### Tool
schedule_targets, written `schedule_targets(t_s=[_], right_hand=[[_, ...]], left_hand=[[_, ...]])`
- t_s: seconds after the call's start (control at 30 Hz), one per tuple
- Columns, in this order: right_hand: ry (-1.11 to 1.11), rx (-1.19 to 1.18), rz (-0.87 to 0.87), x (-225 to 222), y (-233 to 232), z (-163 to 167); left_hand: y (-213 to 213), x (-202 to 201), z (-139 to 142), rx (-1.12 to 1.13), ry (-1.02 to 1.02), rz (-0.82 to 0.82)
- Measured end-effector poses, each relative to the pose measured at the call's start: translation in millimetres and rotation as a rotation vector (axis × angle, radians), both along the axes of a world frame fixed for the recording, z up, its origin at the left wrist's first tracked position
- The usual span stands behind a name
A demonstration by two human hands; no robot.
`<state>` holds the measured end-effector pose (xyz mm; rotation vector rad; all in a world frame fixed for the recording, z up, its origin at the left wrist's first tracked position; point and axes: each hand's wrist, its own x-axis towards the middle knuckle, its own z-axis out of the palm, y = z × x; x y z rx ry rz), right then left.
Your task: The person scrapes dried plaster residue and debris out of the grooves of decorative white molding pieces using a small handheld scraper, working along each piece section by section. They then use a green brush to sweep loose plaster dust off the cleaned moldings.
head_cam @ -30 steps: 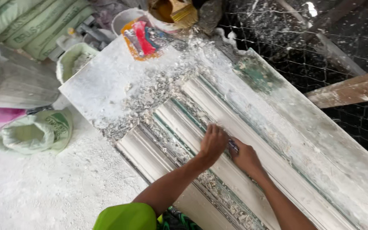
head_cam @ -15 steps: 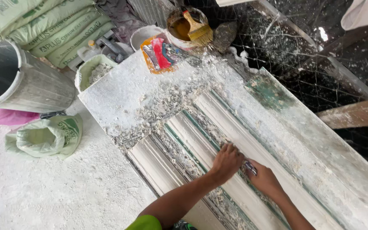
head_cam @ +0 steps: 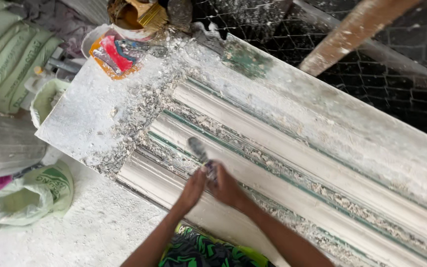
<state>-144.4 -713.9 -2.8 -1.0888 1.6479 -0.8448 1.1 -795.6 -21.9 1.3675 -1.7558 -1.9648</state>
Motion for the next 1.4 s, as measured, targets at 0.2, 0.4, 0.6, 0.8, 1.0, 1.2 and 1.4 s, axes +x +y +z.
schedule_targets(t_s=[0.2, 0.4, 0.6, 0.8, 1.0, 1.2, 1.4], right_hand=[[0.434, -0.403, 0.109, 18.1, 96.4, -24.6], [0.084, 0.341, -0.591, -65.1, 213.0, -24.7], [0.144, 0.142, -1.044, -89.6, 279.1, -13.5], [0.694, 0.086, -1.011, -99.0, 224.3, -5.3], [1.145, 0.001, -0.956, -107.9, 155.0, 6.4], [1.147, 0.156, -0.951, -111.8, 129.6, 4.0], [1.086, 0.419, -1.022, -136.9, 140.9, -10.3]], left_hand=[[84.7, 5.7, -38.4, -0.070, 0.123, 0.143], [95.1, 9.5, -17.8, -0.234, 0.053, 0.058], [52.7, -27.4, 14.0, -0.463, 0.135, -0.293], [-45.4, -80.7, 26.2, -0.923, 0.294, -0.632], [-126.5, -87.3, 33.8, -1.194, 0.376, -0.724], [-131.4, -77.9, 23.3, -1.153, 0.351, -0.534], [-134.3, -83.8, -9.9, -1.082, 0.365, -0.596]])
